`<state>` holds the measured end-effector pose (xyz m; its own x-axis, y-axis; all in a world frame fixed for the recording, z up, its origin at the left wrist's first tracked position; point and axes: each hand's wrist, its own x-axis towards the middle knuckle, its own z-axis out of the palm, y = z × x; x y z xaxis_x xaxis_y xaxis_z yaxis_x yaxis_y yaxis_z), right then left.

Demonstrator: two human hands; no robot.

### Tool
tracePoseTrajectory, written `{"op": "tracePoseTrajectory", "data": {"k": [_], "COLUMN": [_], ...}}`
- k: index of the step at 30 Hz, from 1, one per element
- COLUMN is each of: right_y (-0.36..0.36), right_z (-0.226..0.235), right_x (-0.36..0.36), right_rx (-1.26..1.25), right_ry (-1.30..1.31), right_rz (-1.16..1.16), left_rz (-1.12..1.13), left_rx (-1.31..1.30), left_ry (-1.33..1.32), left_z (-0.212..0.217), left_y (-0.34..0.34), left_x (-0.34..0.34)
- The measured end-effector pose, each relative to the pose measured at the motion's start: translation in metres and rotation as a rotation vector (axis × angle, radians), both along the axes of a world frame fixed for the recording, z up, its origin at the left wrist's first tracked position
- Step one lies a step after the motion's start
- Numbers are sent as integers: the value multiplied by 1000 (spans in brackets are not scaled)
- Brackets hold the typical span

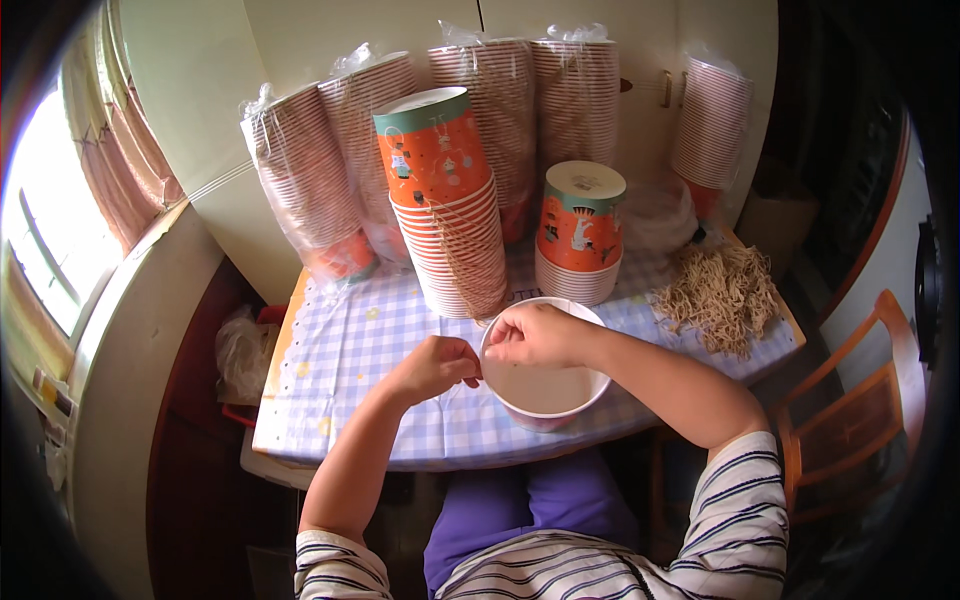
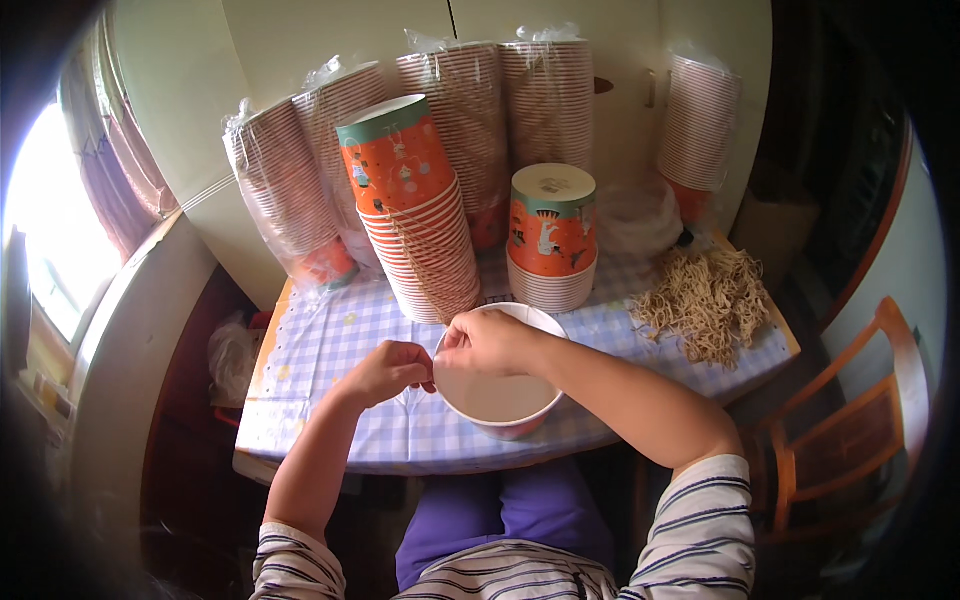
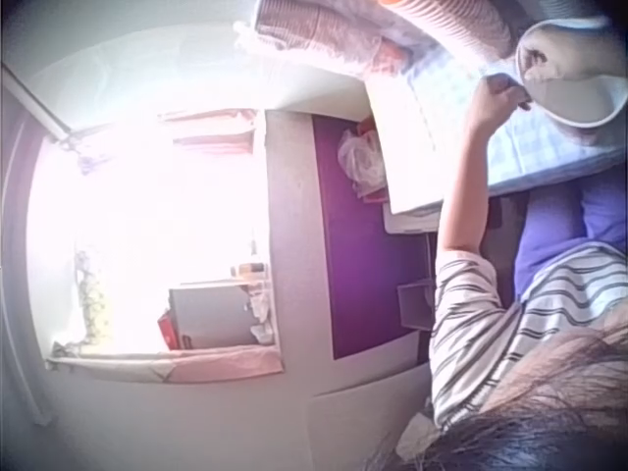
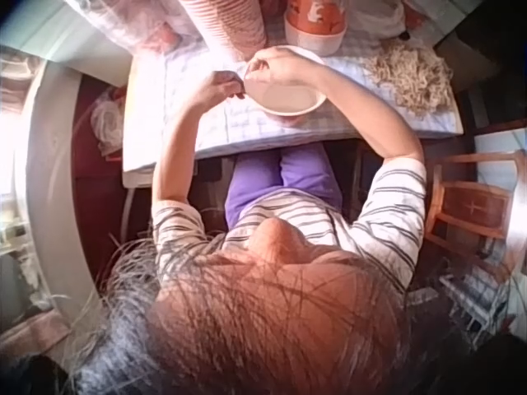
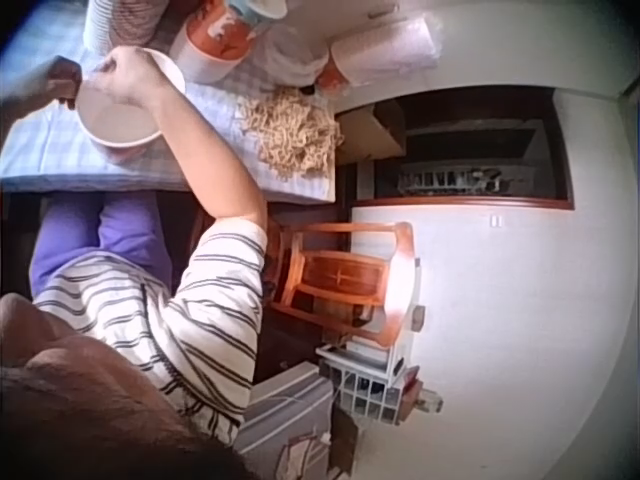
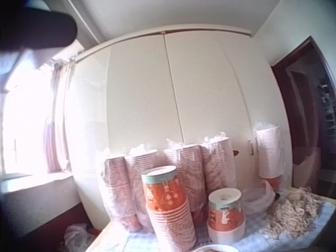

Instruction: Attaching elastic bands to paper buckets for packaging.

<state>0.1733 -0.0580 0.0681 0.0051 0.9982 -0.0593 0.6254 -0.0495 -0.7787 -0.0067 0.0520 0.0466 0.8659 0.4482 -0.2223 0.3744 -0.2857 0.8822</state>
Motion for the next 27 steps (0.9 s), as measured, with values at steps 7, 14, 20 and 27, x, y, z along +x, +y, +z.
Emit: {"op": "tracePoseTrajectory", "data": {"k": [7, 14, 20, 27], "right_y": [-48, -59, -57, -37], "right_z": [8, 14, 30, 50], "right_x": [-27, 9, 17, -2], "right_rx": [133, 83, 86, 373], "right_ry": [-420, -382, -324, -143], "right_rz": [168, 341, 347, 174], "left_rz": [-27, -45, -3, 221], "left_rx": [-291, -46, -71, -525], "left_ry": [-267, -572, -711, -821], "left_z": [-29, -28, -25, -32], "left_y": [-24, -56, -68, -59], "left_x": [-36, -55, -47, -28]}}
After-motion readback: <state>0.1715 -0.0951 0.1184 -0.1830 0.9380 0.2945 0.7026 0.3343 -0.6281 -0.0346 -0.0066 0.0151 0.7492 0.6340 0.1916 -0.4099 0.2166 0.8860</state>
